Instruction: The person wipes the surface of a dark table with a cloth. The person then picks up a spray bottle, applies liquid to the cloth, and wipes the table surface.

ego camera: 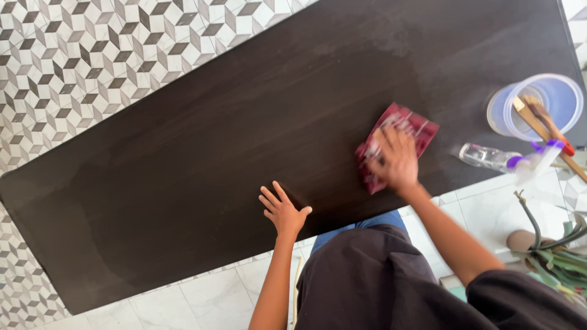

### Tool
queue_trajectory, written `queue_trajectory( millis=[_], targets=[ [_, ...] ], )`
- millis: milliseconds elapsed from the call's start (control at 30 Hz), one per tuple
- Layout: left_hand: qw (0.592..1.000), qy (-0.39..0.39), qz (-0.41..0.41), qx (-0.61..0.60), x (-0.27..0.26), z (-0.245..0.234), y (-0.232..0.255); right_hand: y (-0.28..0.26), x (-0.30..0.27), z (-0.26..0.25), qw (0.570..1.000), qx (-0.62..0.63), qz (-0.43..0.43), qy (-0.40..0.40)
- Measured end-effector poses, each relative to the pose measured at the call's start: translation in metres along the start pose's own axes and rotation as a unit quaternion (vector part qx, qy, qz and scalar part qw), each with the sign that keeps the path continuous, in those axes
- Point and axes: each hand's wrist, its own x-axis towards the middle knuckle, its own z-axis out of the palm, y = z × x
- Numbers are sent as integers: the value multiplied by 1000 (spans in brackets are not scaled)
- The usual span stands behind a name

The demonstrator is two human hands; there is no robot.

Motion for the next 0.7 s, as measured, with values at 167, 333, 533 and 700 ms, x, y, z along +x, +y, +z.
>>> queue_trajectory(
  millis=[167, 333, 533, 700],
  targets=[
    [1000, -9, -5, -11, 1, -1, 4, 20, 66, 7, 991, -74, 31, 112],
    [1000, -4, -5, -3, -2, 3, 0, -29, 51, 18, 1000, 22, -2, 1],
    [1000, 4, -3, -1, -1, 7, -4, -35, -69, 9, 998, -11, -62, -29],
    [1000, 5, 0, -14, 1, 10, -6, 23, -71, -4, 999, -50, 0, -2]
  ],
)
